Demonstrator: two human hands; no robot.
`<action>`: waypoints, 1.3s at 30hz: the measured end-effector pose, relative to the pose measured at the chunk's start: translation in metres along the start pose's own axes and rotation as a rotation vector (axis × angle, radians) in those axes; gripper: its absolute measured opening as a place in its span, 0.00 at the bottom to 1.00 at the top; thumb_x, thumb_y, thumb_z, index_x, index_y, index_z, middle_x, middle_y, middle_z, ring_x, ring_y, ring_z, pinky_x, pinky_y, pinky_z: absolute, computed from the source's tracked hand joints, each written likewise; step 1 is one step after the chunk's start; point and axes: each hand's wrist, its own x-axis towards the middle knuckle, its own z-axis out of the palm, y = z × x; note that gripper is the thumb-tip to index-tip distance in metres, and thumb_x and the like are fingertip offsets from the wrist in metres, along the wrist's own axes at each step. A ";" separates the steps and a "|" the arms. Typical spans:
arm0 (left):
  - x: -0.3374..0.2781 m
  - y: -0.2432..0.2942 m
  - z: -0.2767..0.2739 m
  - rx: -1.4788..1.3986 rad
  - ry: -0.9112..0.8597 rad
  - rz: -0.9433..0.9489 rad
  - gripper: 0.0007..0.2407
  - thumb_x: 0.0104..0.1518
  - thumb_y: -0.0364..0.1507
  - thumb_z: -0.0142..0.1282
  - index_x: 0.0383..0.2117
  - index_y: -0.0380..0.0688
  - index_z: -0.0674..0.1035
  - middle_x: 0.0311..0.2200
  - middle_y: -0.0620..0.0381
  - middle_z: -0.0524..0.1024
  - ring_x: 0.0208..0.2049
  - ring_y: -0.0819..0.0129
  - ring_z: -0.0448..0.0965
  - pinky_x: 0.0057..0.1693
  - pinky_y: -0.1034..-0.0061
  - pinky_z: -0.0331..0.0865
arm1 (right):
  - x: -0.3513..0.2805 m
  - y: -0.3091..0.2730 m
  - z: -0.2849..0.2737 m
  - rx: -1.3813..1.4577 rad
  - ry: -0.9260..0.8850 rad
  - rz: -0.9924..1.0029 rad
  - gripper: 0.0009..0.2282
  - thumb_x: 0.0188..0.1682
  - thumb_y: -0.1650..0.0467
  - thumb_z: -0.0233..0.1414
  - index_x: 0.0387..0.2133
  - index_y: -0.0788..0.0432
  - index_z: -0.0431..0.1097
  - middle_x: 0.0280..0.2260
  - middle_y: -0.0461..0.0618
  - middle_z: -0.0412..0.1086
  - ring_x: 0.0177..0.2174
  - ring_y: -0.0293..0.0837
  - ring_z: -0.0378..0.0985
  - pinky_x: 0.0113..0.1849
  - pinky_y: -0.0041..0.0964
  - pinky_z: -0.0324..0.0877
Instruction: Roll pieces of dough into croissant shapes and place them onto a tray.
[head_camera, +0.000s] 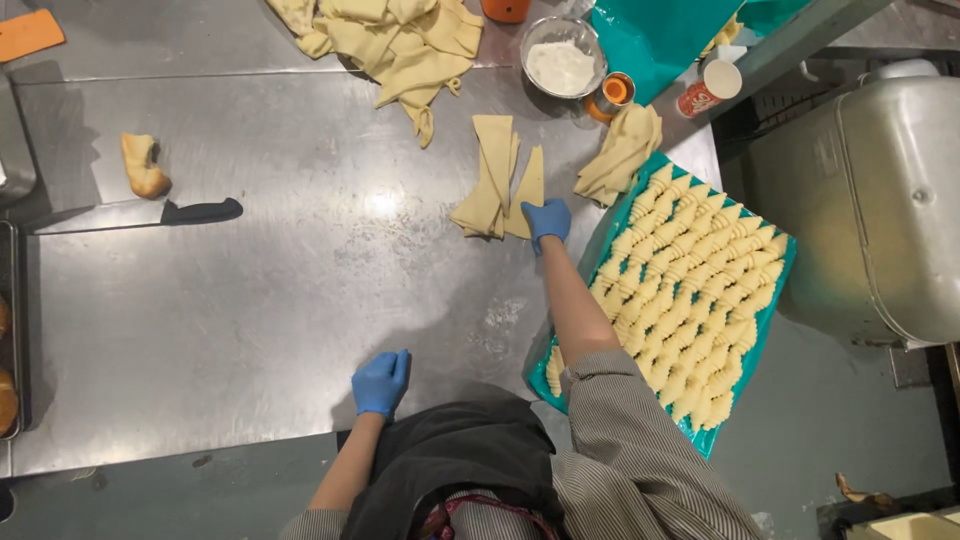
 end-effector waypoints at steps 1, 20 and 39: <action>-0.003 -0.001 -0.004 0.004 0.001 -0.007 0.16 0.57 0.38 0.59 0.14 0.47 0.76 0.19 0.50 0.76 0.21 0.49 0.76 0.31 0.57 0.69 | -0.002 0.004 0.000 -0.002 -0.007 -0.003 0.22 0.35 0.57 0.67 0.31 0.65 0.78 0.32 0.60 0.79 0.33 0.53 0.83 0.39 0.44 0.74; 0.050 0.059 0.055 -1.728 -0.589 -1.103 0.22 0.61 0.44 0.50 0.48 0.34 0.77 0.45 0.47 0.80 0.45 0.57 0.83 0.51 0.64 0.78 | -0.176 0.011 -0.028 0.927 -0.974 0.157 0.18 0.49 0.70 0.58 0.50 0.68 0.70 0.45 0.55 0.76 0.42 0.45 0.81 0.43 0.38 0.75; -0.041 0.056 0.001 -1.470 -0.370 -0.828 0.24 0.47 0.21 0.69 0.53 0.41 0.74 0.46 0.52 0.79 0.46 0.64 0.82 0.50 0.68 0.80 | -0.315 -0.005 0.016 0.676 -1.479 -0.026 0.20 0.54 0.70 0.53 0.58 0.71 0.65 0.53 0.62 0.72 0.50 0.50 0.78 0.53 0.44 0.73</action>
